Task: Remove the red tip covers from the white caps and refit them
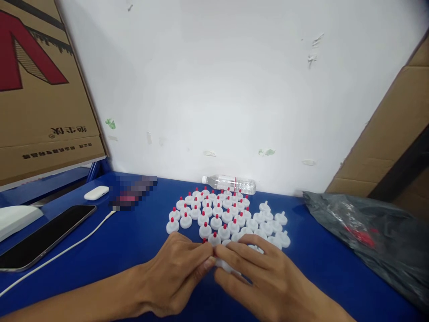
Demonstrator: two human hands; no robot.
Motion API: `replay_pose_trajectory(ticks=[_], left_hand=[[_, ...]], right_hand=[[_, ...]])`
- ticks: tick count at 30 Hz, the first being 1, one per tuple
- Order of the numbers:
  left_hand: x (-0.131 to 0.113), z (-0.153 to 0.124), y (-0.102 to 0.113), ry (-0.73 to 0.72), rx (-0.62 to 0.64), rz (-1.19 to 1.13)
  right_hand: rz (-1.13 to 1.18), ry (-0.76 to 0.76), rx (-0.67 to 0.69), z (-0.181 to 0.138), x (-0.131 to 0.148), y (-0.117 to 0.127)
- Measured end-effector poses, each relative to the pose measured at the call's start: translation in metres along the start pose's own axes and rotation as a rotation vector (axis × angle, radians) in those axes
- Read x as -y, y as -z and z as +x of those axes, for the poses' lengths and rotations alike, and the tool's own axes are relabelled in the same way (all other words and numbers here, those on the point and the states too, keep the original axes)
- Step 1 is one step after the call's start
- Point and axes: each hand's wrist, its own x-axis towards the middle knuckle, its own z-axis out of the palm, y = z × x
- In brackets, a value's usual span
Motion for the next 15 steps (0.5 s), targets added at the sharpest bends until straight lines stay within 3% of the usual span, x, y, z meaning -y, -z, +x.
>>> replay_pose_trajectory(ticks=[6,10,12,15], left_hand=[[-0.009,0.001,-0.001,0.127,-0.067,-0.079],[0.003,-0.001,0.006,0.328,-0.209,-0.155],[0.012,-0.002,0.008,0.33,-0.254,-0.109],[0.02,-0.003,0.007,0.25,-0.193,-0.091]], right_hand=[[-0.077,0.029,-0.013,0.001,0.001,0.004],[-0.223,-0.001,-0.019,-0.022,-0.032,0.015],[-0.347,-0.15,0.023,-0.039,-0.056,0.02],[-0.408,-0.472,0.021,-0.06,-0.086,0.022]])
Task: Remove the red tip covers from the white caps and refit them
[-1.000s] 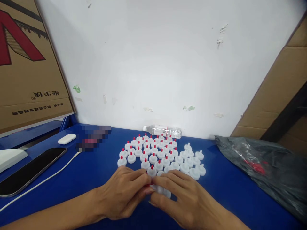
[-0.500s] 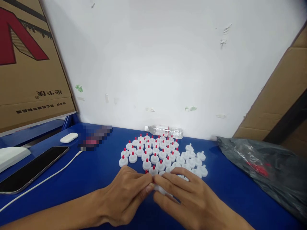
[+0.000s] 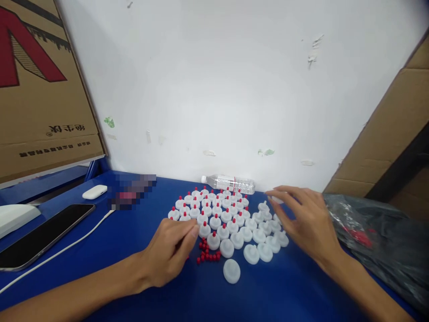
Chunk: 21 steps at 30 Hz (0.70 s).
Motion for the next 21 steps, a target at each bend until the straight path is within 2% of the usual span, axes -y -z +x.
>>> replay_pose_trajectory(ticks=[2,5,9,12,16,21], left_hand=[[-0.001,0.0,-0.002,-0.043,0.069,0.017],[-0.006,-0.001,-0.001,-0.064,0.135,0.074],[-0.008,0.001,0.001,-0.022,0.196,0.137],[-0.008,0.002,0.0,0.018,0.245,0.231],[-0.007,0.002,-0.002,-0.018,0.224,0.343],[-0.005,0.003,-0.001,-0.041,0.218,0.358]], right_hand=[[0.027,-0.119,0.034,-0.003,-0.011,-0.007],[0.068,-0.201,0.124,-0.006,-0.015,-0.012],[0.026,-0.317,0.311,-0.008,-0.016,-0.013],[-0.007,-0.366,0.38,-0.009,-0.02,-0.014],[-0.039,-0.419,0.464,-0.017,-0.027,-0.02],[-0.018,-0.454,0.534,-0.024,-0.033,-0.027]])
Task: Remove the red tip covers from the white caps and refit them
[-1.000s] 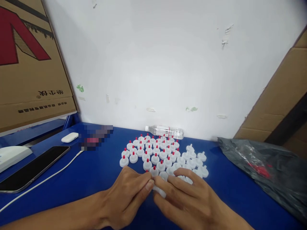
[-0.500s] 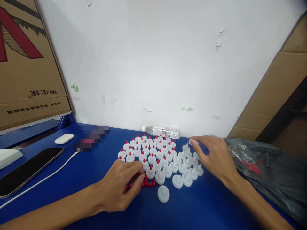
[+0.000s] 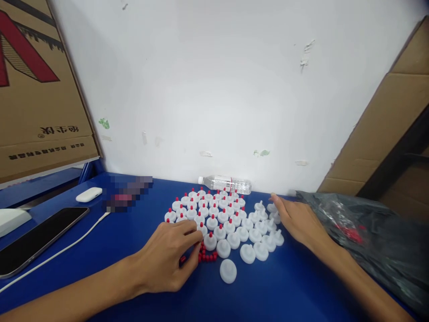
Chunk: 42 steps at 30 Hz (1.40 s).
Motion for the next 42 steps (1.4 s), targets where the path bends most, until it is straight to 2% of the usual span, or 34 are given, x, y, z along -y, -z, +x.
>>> replay_pose_trajectory(ticks=[7,13,21,24,28,35,39,42], left_hand=[[-0.003,-0.002,0.001,0.054,0.145,-0.027],[-0.001,-0.001,0.001,0.072,0.161,-0.024],[-0.001,0.0,0.0,0.107,0.22,0.001],[0.0,0.0,-0.003,0.096,0.249,0.018],[0.007,-0.003,-0.01,0.077,0.205,0.038],[0.01,-0.004,-0.012,0.001,0.028,-0.071],[0.002,-0.004,-0.006,-0.055,-0.099,-0.127],[-0.004,-0.007,-0.003,-0.11,-0.184,-0.156]], right_hand=[[0.006,-0.061,0.045,-0.003,0.002,0.0],[0.024,-0.04,0.061,-0.005,0.007,-0.001],[-0.012,-0.071,-0.043,-0.003,0.012,0.011],[0.022,0.024,-0.161,-0.005,0.021,0.015],[0.092,0.182,-0.256,-0.01,0.039,0.019],[0.225,0.368,-0.282,-0.017,0.056,0.028],[0.285,0.656,-0.254,-0.024,0.067,0.033],[0.337,0.819,-0.245,-0.034,0.089,0.036]])
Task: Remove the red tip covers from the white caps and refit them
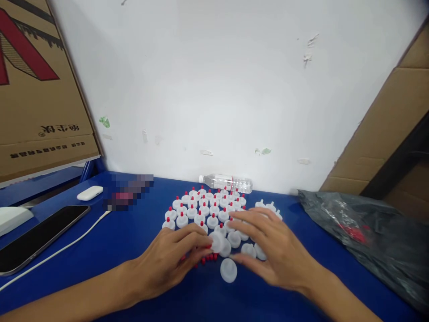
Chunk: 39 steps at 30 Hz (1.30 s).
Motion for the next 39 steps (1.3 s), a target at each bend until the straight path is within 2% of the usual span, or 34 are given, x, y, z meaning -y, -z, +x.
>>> replay_pose_trajectory(ticks=[6,11,14,18,21,25,27,32,36,39], left_hand=[[-0.01,-0.001,0.003,-0.104,-0.024,-0.023],[-0.015,0.001,0.002,-0.002,0.108,0.044],[-0.015,0.004,0.001,-0.028,0.212,0.137],[-0.019,0.005,0.001,-0.041,0.22,0.088],[-0.022,0.003,0.001,0.032,0.188,-0.025],[-0.02,-0.001,0.003,0.288,0.117,-0.244],[-0.015,-0.001,0.005,0.341,0.098,-0.312],[-0.006,0.004,0.006,0.163,0.138,-0.169],[-0.006,0.006,0.003,0.119,0.19,-0.056],[-0.005,0.007,0.001,0.096,0.206,-0.032]], right_hand=[[0.009,0.105,-0.106,0.015,0.032,-0.012],[-0.008,0.136,-0.05,0.013,0.032,-0.014],[-0.011,0.165,-0.024,0.012,0.03,-0.015],[-0.045,0.194,-0.046,0.017,0.032,-0.014],[-0.096,0.217,-0.103,0.021,0.033,-0.012],[-0.205,0.226,-0.133,0.012,0.011,-0.001],[-0.272,0.138,-0.115,0.001,-0.011,0.006],[-0.487,-0.185,-0.036,-0.024,-0.061,0.014],[-0.527,-0.418,0.062,-0.03,-0.07,0.013],[-0.531,-0.475,0.059,-0.032,-0.072,0.017]])
